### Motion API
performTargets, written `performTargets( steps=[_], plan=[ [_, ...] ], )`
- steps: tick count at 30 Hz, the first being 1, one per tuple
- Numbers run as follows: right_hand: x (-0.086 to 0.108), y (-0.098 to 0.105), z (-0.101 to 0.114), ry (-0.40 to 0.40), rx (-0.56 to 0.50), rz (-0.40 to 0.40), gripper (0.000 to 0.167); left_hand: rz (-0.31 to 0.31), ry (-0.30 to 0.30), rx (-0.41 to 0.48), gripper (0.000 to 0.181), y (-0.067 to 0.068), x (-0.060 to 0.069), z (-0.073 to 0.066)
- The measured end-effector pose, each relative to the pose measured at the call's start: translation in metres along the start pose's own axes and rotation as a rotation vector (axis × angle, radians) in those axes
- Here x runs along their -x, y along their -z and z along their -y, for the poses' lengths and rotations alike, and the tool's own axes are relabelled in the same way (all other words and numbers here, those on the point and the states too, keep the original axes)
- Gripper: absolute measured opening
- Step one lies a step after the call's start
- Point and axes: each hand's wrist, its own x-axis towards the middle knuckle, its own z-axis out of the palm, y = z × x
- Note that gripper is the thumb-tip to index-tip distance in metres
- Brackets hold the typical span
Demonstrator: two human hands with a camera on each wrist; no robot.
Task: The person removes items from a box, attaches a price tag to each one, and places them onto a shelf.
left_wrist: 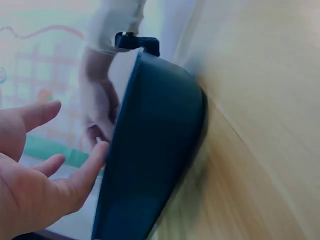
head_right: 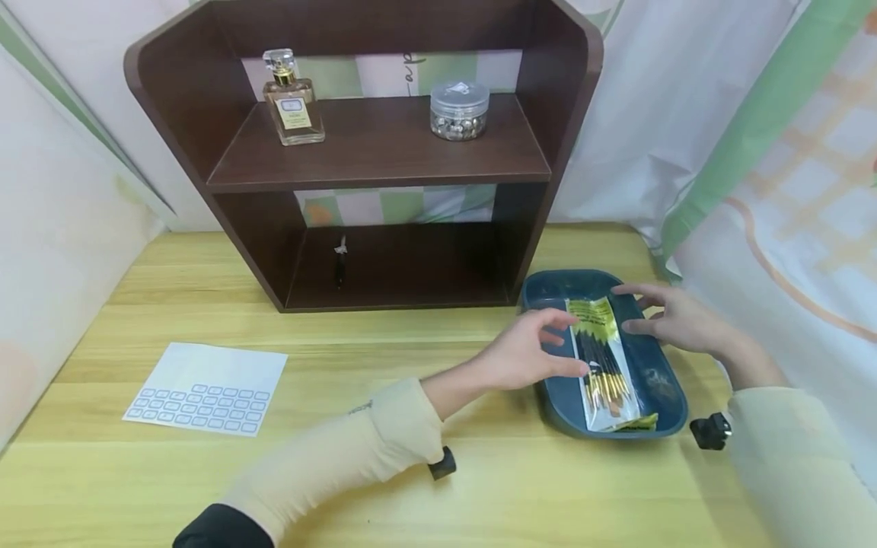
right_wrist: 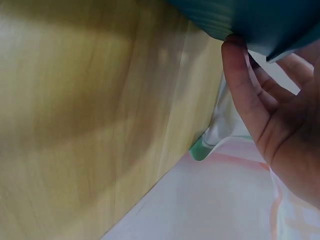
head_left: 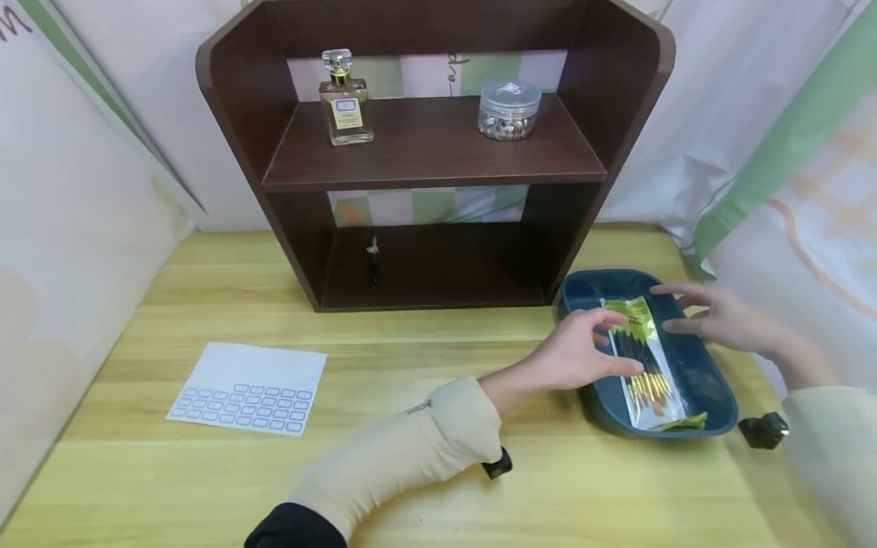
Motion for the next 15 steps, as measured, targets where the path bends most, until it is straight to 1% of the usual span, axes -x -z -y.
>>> performTargets(
  steps=[2,4,6,9,13,15],
  plan=[
    [-0.002,0.000,-0.001,-0.011,-0.035,0.006,0.067,-0.006,0.034,-0.022,0.061,-0.007,-0.009,-0.002],
    [-0.003,0.001,-0.002,-0.022,-0.072,0.015,0.070,-0.030,0.082,-0.055,0.061,-0.013,-0.018,-0.004],
    [-0.004,0.002,-0.002,-0.023,-0.085,0.012,0.069,-0.057,0.137,-0.057,0.061,-0.018,-0.026,-0.006],
    [-0.006,0.003,-0.003,-0.015,-0.093,0.000,0.062,-0.117,0.229,0.005,0.063,-0.027,-0.036,-0.009],
    [-0.006,0.004,-0.005,-0.010,-0.114,-0.037,0.052,-0.204,0.354,0.171,0.060,-0.040,-0.044,-0.012],
    [-0.005,0.003,-0.008,-0.014,-0.128,-0.055,0.051,-0.233,0.409,0.222,0.058,-0.045,-0.046,-0.012]
  ],
)
